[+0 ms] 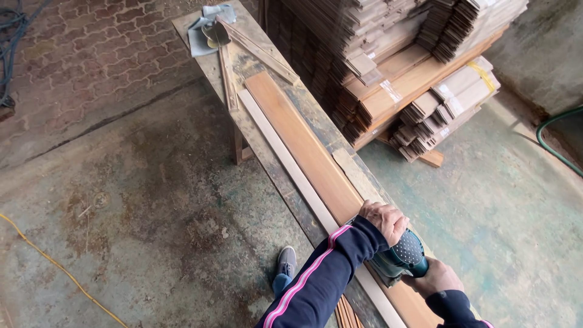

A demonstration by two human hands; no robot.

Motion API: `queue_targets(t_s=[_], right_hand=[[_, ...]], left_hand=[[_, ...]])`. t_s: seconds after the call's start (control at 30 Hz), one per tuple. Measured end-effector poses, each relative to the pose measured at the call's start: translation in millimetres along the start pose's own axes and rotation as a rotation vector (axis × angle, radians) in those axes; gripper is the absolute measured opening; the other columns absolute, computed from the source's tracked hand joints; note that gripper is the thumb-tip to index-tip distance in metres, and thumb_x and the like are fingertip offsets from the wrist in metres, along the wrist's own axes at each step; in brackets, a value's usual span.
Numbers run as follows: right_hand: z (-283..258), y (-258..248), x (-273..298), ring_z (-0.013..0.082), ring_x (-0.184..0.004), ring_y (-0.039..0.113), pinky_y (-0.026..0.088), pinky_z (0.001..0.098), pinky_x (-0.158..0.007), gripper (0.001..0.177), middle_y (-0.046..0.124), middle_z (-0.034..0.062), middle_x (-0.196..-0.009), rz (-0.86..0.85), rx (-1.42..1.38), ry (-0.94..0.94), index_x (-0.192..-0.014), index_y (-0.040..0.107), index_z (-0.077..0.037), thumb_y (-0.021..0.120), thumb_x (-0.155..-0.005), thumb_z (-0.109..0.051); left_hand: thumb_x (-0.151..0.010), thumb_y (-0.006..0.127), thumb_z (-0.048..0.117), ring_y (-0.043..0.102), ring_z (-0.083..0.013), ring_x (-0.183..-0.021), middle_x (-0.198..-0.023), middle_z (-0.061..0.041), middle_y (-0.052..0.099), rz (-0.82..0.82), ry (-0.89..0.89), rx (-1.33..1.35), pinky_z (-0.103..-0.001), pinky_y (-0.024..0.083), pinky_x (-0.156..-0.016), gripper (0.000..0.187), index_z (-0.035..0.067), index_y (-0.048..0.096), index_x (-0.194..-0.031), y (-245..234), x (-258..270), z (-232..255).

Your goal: Using an electric orbital sander to smooth the surface of a long wooden plank on a workshop bench.

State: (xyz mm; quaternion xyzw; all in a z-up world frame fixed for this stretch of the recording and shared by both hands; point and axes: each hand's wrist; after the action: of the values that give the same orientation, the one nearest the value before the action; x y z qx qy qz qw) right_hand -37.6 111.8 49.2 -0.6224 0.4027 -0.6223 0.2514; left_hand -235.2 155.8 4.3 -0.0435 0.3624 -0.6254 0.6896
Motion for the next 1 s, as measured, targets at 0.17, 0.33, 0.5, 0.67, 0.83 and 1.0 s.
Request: queue_targets(t_s=[0.17, 0.33, 0.5, 0.67, 0.83, 1.0], right_hand=[[-81.2, -18.5, -36.8, 0.0325, -0.097, 0.078, 0.06, 0.043, -0.089, 0.052, 0.081, 0.014, -0.098, -0.005, 0.055, -0.006, -0.109, 0.078, -0.02, 0.086, -0.067, -0.048], [-165.9, -44.3, -77.2, 0.0313, -0.097, 0.078, 0.06, 0.042, -0.089, 0.054, 0.081, 0.0132, -0.098, -0.009, 0.059, -0.028, -0.11, 0.078, -0.019, 0.087, -0.066, -0.049], [-249.7, -65.9, -113.8, 0.0315, -0.095, 0.078, 0.061, 0.0421, -0.088, 0.052, 0.08, 0.0134, -0.096, -0.029, 0.029, -0.082, -0.109, 0.077, -0.017, 0.086, -0.067, -0.047], [-336.0, -83.4, -153.2, 0.0315, -0.094, 0.076, 0.06, 0.0427, -0.087, 0.056, 0.078, 0.0137, -0.097, -0.031, 0.07, -0.16, -0.115, 0.074, -0.02, 0.087, -0.067, -0.046], [-433.5, -109.7, -182.5, 0.0317, -0.093, 0.075, 0.059, 0.0432, -0.086, 0.048, 0.078, 0.0133, -0.097, -0.032, -0.003, -0.157, -0.111, 0.076, -0.021, 0.085, -0.068, -0.041], [-527.2, -125.4, -205.8, 0.0321, -0.092, 0.074, 0.058, 0.0446, -0.086, 0.041, 0.077, 0.0125, -0.097, -0.021, -0.062, -0.117, -0.107, 0.077, -0.021, 0.082, -0.069, -0.037]], left_hand=[[-0.095, 0.064, 0.029, 0.068, -0.0318, -0.076, -0.078, -0.008, 0.069, 0.025, 0.045, 0.014, -0.047, 0.049, -0.078, 0.022, 0.015, 0.068, -0.078, -46.2, -43.1, -64.3], [-0.093, 0.065, 0.028, 0.066, -0.0318, -0.073, -0.074, -0.008, 0.066, 0.096, 0.058, 0.002, -0.047, 0.048, -0.074, 0.023, 0.014, 0.065, -0.074, -97.4, -91.4, -124.2], [-0.095, 0.062, 0.027, 0.063, -0.03, -0.067, -0.071, -0.008, 0.065, -0.061, 0.013, -0.003, -0.046, 0.044, -0.069, 0.029, 0.012, 0.062, -0.07, -165.2, -140.7, -176.5], [-0.096, 0.061, 0.026, 0.06, -0.03, -0.063, -0.067, -0.008, 0.062, -0.044, -0.032, -0.015, -0.046, 0.043, -0.069, 0.032, 0.011, 0.059, -0.068, -208.4, -179.6, -251.6], [-0.096, 0.059, 0.023, 0.061, -0.0308, -0.067, -0.071, -0.009, 0.063, -0.051, 0.019, -0.052, -0.048, 0.043, -0.068, 0.026, 0.01, 0.062, -0.073, -267.2, -233.5, -318.4], [-0.101, 0.055, 0.023, 0.065, -0.032, -0.074, -0.08, -0.011, 0.067, -0.103, 0.09, -0.024, -0.046, 0.048, -0.071, 0.026, 0.009, 0.065, -0.081, -326.0, -278.3, -384.6]])
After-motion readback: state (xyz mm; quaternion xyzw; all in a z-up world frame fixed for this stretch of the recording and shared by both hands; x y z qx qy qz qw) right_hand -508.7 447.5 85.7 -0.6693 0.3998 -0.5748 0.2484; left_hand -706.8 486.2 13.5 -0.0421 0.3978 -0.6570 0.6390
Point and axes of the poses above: each hand's wrist, its own x-axis away from the middle knuckle, its own y-axis out of the palm, z = x × y
